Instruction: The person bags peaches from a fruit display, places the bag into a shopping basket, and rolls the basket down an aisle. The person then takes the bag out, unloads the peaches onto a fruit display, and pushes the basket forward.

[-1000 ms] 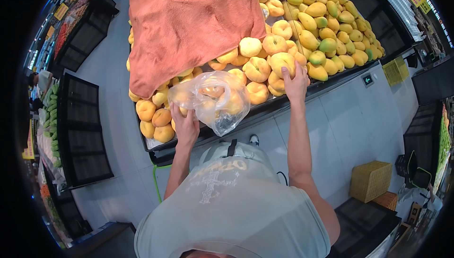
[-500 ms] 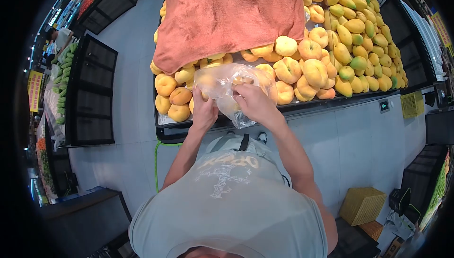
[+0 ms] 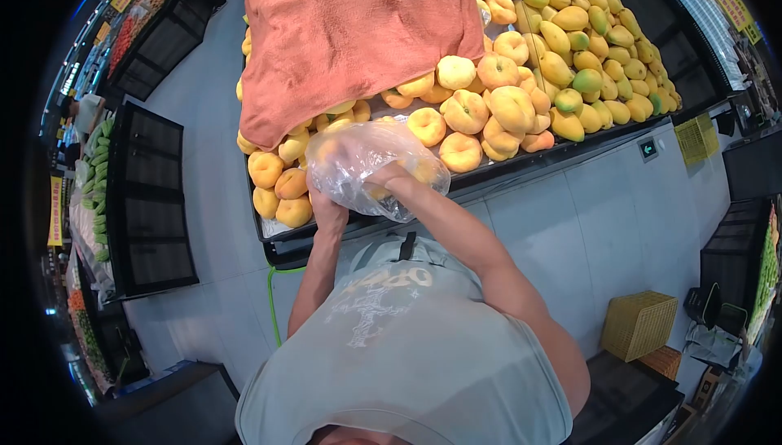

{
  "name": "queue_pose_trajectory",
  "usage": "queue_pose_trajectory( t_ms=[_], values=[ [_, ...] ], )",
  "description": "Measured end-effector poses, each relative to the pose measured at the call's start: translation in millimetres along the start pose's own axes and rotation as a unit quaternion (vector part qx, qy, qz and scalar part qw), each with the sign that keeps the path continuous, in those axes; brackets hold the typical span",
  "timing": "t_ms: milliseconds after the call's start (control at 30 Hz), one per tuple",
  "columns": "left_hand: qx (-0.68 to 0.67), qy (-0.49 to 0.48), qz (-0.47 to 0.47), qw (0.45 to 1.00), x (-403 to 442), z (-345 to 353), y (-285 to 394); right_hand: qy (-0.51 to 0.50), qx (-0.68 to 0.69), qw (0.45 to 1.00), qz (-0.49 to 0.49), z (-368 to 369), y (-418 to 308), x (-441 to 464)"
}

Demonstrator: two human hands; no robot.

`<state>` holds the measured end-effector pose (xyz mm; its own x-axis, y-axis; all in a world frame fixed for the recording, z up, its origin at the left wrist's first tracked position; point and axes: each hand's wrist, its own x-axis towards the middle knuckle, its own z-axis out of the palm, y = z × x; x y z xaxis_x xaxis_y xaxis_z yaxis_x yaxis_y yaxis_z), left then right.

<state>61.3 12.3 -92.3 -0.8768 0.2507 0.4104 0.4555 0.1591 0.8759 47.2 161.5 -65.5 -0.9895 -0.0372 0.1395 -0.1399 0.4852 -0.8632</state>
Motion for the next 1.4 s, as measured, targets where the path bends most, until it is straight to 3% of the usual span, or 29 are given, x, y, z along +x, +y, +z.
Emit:
queue_pose_trajectory(
  t_ms=[100, 167, 200, 267, 300, 367, 400, 467, 533, 667, 833, 900, 967, 1000, 1033, 1100, 1133, 1200, 1333, 1400],
  values=[
    [-0.061, 0.024, -0.033, 0.997, -6.0, -2.3, -8.3, 0.052, -0.006, 0.998, -0.035, -17.5, -29.7, -8.2],
    [-0.014, 0.016, -0.004, 1.000, -11.3, -4.1, -21.5, -0.016, -0.056, 0.996, 0.061, -27.3, -38.7, -10.9],
    [0.002, 0.013, 0.006, 1.000, -13.2, -5.4, -23.2, -0.015, -0.056, 0.996, 0.062, -17.7, -22.7, -12.4],
    [0.250, -0.006, 0.240, 0.938, -13.5, -10.2, -14.6, 0.121, -0.087, 0.985, -0.092, 10.4, 21.1, -16.8],
    [0.250, -0.007, 0.241, 0.938, -14.4, -9.2, -14.0, 0.122, -0.087, 0.985, -0.091, 6.1, 11.9, -21.5],
    [0.201, -0.013, 0.230, 0.952, -17.2, -2.6, -11.0, 0.060, 0.113, 0.991, 0.033, -9.8, -19.4, -33.4],
    [0.177, -0.008, 0.207, 0.962, -12.7, -0.6, 0.7, 0.064, 0.113, 0.991, 0.034, -4.3, -15.5, -35.0],
    [0.167, 0.002, 0.197, 0.966, -13.8, -2.6, -4.4, 0.147, -0.061, 0.985, -0.062, 9.0, -3.6, -36.6],
    [0.146, 0.023, 0.176, 0.973, -15.0, -8.0, -3.4, 0.164, -0.090, 0.979, -0.083, 12.4, -3.6, -35.5],
    [0.125, 0.039, 0.123, 0.984, -21.9, -17.5, -9.6, 0.123, 0.027, 0.990, -0.056, 8.4, -16.3, -34.2],
    [0.163, 0.066, 0.154, 0.972, -20.8, -26.8, 1.4, 0.058, 0.279, 0.958, -0.027, -14.7, -56.2, -64.6],
    [0.148, 0.063, 0.168, 0.972, -20.8, -27.9, 7.3, 0.041, 0.277, 0.960, -0.018, -29.0, -72.6, -79.3],
    [0.157, 0.075, 0.171, 0.970, -22.6, -26.6, 7.9, 0.030, 0.149, 0.988, -0.026, -42.8, -84.8, -94.7],
    [0.115, 0.088, 0.132, 0.981, -24.3, -26.9, 6.3, 0.025, 0.018, 0.999, -0.035, -50.1, -91.6, -101.4],
    [0.072, 0.102, 0.094, 0.988, -25.0, -27.6, 5.0, 0.020, 0.018, 0.999, -0.036, -56.3, -101.3, -105.0],
    [0.111, 0.117, 0.097, 0.982, -17.5, -34.1, 4.0, -0.026, -0.138, 0.989, -0.055, -65.4, -116.0, -109.8],
    [0.147, 0.128, 0.103, 0.975, -13.0, -38.1, 5.0, -0.031, -0.138, 0.988, -0.057, -65.3, -113.8, -113.9],
    [0.153, 0.134, 0.106, 0.973, -7.1, -45.2, 13.9, 0.056, -0.147, 0.977, -0.146, -67.5, -107.1, -122.9],
    [0.174, 0.162, 0.097, 0.967, -5.3, -58.6, 17.7, 0.069, -0.068, 0.982, -0.160, -91.5, -102.2, -136.5],
    [0.183, 0.167, 0.084, 0.965, -8.3, -64.7, 17.2, 0.163, 0.008, 0.984, -0.072, -101.2, -93.2, -139.8]
  ],
)
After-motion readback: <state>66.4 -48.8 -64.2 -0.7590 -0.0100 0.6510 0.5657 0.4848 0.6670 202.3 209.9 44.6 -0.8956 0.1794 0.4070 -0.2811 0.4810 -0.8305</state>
